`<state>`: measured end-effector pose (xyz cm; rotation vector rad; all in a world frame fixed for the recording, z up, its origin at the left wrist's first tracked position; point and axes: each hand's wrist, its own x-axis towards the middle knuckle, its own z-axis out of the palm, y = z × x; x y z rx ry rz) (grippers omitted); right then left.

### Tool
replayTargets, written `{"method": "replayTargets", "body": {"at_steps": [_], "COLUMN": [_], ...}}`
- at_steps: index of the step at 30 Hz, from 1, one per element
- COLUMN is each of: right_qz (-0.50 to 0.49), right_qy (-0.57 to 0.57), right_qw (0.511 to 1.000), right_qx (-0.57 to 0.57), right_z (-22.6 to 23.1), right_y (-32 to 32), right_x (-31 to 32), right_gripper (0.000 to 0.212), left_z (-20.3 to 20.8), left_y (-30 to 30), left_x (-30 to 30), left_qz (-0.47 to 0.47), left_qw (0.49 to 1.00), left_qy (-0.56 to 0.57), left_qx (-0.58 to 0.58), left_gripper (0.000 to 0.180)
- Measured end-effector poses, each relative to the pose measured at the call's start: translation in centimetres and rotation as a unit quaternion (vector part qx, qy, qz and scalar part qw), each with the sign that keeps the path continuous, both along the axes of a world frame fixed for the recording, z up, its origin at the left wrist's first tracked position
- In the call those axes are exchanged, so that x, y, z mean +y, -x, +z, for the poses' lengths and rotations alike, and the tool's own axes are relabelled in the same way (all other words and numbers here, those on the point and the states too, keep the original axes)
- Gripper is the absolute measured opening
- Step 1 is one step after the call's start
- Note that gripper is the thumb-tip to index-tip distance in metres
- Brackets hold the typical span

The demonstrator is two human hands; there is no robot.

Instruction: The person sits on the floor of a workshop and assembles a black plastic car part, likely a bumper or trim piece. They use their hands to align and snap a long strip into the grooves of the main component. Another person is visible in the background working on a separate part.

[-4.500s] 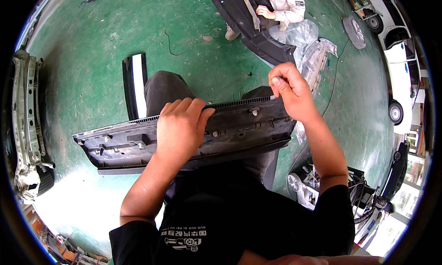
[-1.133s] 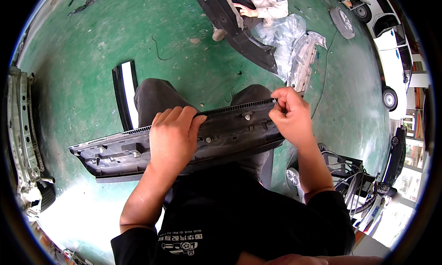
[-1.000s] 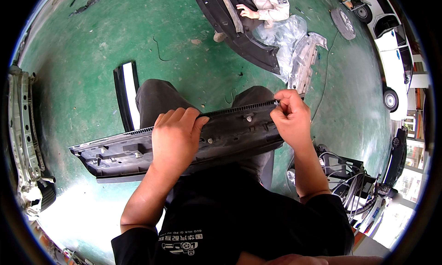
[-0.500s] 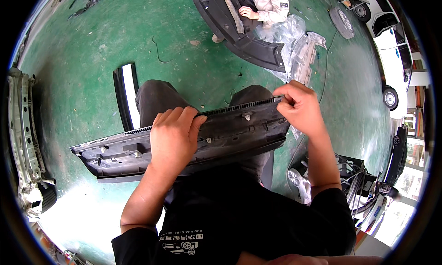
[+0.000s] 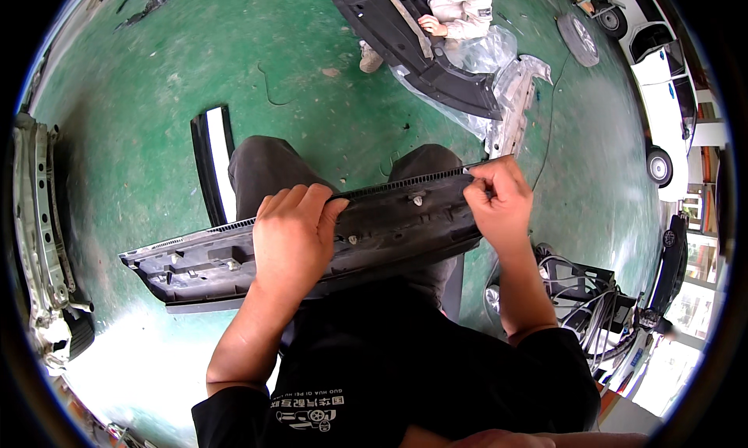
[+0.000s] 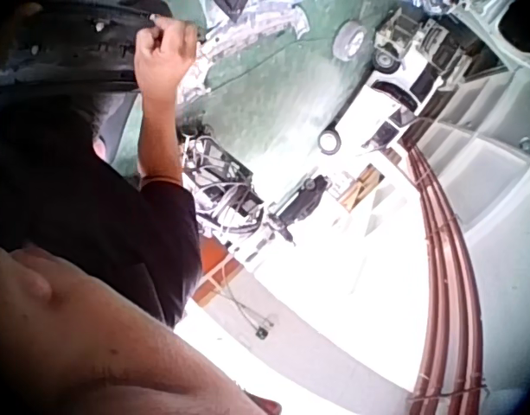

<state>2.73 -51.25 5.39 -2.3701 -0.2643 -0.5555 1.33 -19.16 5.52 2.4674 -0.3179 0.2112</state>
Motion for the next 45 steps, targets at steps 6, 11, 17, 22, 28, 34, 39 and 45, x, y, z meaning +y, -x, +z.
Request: {"method": "replayTargets", "body": {"at_steps": [6,11,17,22,28,34,39,45], "right_qz": [-0.061,-0.066,-0.071,-0.042,-0.082,-0.089,-0.022,0.040], "right_qy": [-0.145,-0.125,-0.161,-0.159,-0.160,-0.120,-0.012,-0.041], "right_qw": [0.978,0.967,0.962,0.954,0.954,0.958,0.975,0.951], "right_qx": [0.137,0.211,0.209,0.250,0.240,0.245,0.221,0.305], "right_z": [-0.9,0.8,-0.1,1.4,1.1,2.3,4.5,5.2], "right_y": [1.1,0.9,-0.3,-0.7,-1.0,-0.9,-2.3,-4.3], "right_x": [0.5,0.6,0.2,0.0,-0.2,-0.1,-0.3,-2.1], "right_gripper": [0.014,0.016,0.021,0.023,0.022,0.020,0.018,0.020], "left_z": [-0.4,-0.5,-0.4,-0.4,-0.3,-0.1,0.1,0.1], "left_y": [-0.4,-0.2,-0.4,-0.2,-0.1,0.0,-0.1,-0.1], "left_x": [0.1,0.0,0.2,0.2,0.2,0.2,0.2,0.3], "left_qz": [-0.005,-0.004,-0.005,-0.007,-0.004,-0.006,-0.007,-0.006], "left_qw": [1.000,1.000,1.000,1.000,1.000,1.000,1.000,1.000], "left_qy": [-0.007,-0.009,-0.006,-0.002,0.002,0.002,-0.004,0.002], "left_qx": [-0.001,-0.002,-0.007,-0.007,-0.016,-0.013,-0.012,-0.014], "left_gripper": [0.016,0.016,0.016,0.016,0.015,0.016,0.016,0.016]}}
